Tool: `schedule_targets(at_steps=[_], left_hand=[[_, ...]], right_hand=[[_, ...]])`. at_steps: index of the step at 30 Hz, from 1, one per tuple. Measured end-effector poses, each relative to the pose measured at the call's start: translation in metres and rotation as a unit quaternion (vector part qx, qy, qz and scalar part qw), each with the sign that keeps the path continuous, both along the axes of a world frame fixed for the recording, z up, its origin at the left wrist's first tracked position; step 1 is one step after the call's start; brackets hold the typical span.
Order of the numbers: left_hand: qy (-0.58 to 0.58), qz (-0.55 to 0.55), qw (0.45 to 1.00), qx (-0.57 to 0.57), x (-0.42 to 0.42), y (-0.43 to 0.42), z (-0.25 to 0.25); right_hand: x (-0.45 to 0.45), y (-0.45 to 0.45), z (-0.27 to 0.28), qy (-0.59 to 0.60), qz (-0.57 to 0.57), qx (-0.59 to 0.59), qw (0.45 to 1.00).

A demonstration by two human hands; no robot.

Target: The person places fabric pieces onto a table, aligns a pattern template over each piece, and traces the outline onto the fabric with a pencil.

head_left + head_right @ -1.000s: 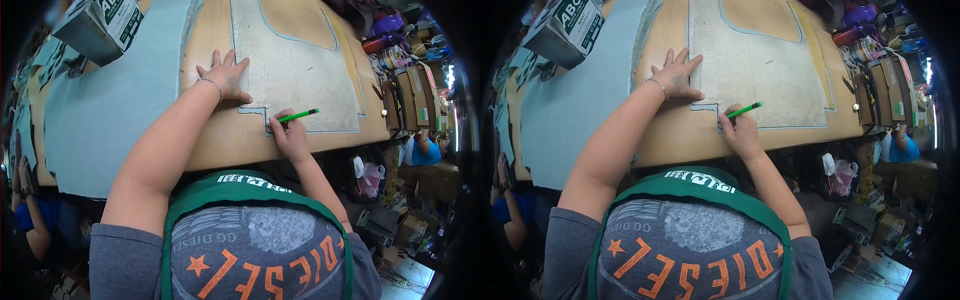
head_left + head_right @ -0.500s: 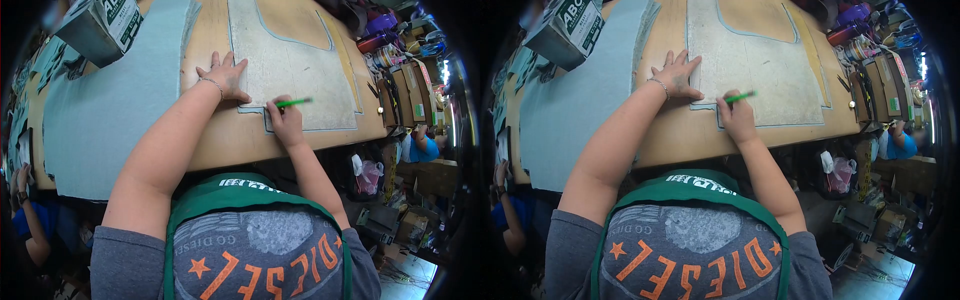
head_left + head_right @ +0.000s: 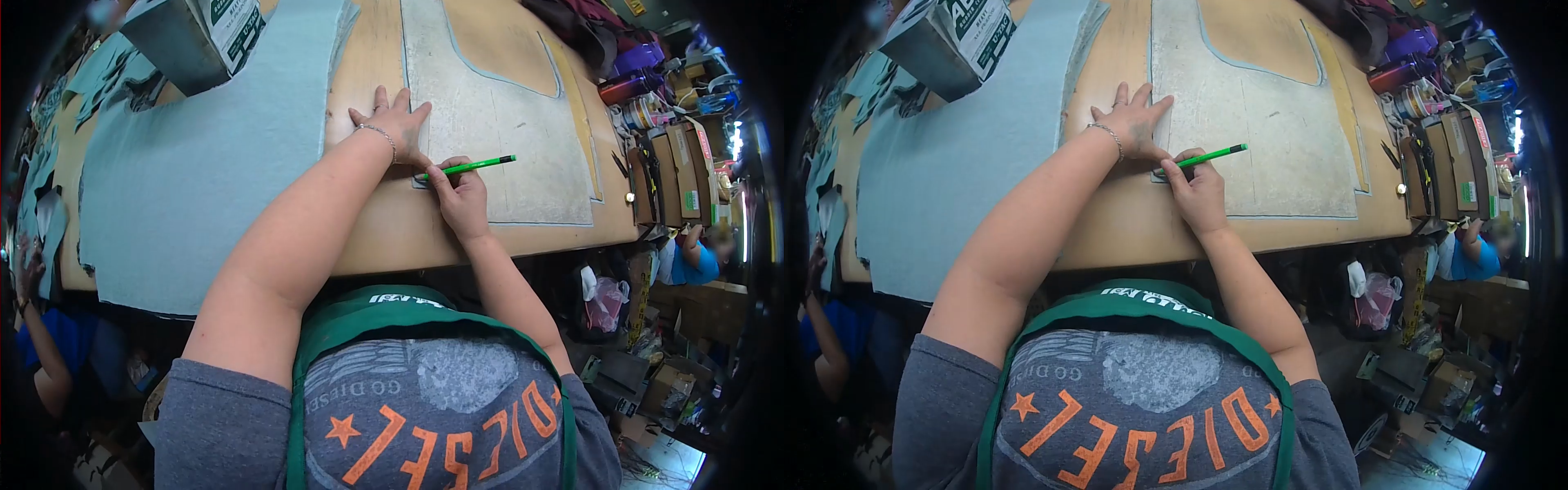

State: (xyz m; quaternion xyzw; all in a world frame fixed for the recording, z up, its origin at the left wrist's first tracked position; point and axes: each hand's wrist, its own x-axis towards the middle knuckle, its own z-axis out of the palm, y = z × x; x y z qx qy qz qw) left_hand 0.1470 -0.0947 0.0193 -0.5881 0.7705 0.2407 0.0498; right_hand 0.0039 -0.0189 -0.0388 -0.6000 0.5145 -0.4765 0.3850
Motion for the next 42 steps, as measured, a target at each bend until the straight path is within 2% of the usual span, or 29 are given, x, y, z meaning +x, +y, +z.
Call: schedule_targets(at_steps=[3,6,7,10,14,15,22,23,26,27,31,35,38,40,42], left_hand=[[0.005,-0.002,1.000,-0.005,0.001,0.002,-0.001],[0.004,-0.001,1.000,-0.002,0.000,0.003,0.001],[0.003,0.001,1.000,0.000,0.000,0.003,0.002],[0.005,0.000,1.000,0.000,0.000,0.002,0.002],[0.009,0.000,1.000,-0.003,0.001,0.001,-0.002],[0.010,0.001,1.000,-0.002,0.001,0.002,0.000],[-0.001,-0.004,1.000,-0.003,-0.001,0.000,-0.001],[-0.003,-0.004,1.000,-0.004,-0.001,0.001,-0.001],[-0.007,-0.003,1.000,-0.008,-0.002,0.001,0.001],[-0.010,-0.003,1.000,-0.008,-0.003,0.000,0.001],[-0.016,-0.005,1.000,-0.015,-0.003,0.001,-0.001],[-0.028,-0.007,1.000,-0.009,-0.004,0.000,0.000],[-0.049,-0.004,0.999,-0.007,-0.006,0.002,0.003],[-0.081,-0.019,0.996,-0.029,-0.012,0.000,0.004],[-0.114,-0.091,0.982,-0.121,-0.031,0.007,0.011]], right_hand=[[-0.004,0.002,0.003,0.031,-0.003,0.007,0.999],[-0.026,0.004,0.003,0.036,-0.053,0.016,0.998],[-0.028,0.004,0.002,0.008,-0.061,0.010,0.998],[-0.011,0.004,0.009,0.065,-0.048,-0.019,0.997],[-0.008,0.005,0.011,0.075,-0.037,-0.025,0.996],[-0.020,0.004,0.009,0.115,-0.056,-0.036,0.991],[-0.029,0.016,0.023,0.136,-0.069,-0.035,0.988],[-0.034,0.023,0.028,0.207,-0.066,-0.002,0.976],[-0.040,0.044,0.027,0.145,-0.035,-0.001,0.989],[-0.040,0.043,0.029,0.168,-0.038,-0.006,0.985],[-0.030,0.014,0.023,0.125,-0.069,-0.052,0.988],[-0.043,0.038,0.028,0.206,-0.036,-0.013,0.978],[-0.053,0.058,0.007,0.064,-0.053,-0.020,0.996],[-0.056,0.059,0.007,0.066,-0.052,-0.004,0.996],[-0.056,0.058,0.008,0.047,-0.045,-0.001,0.998]])
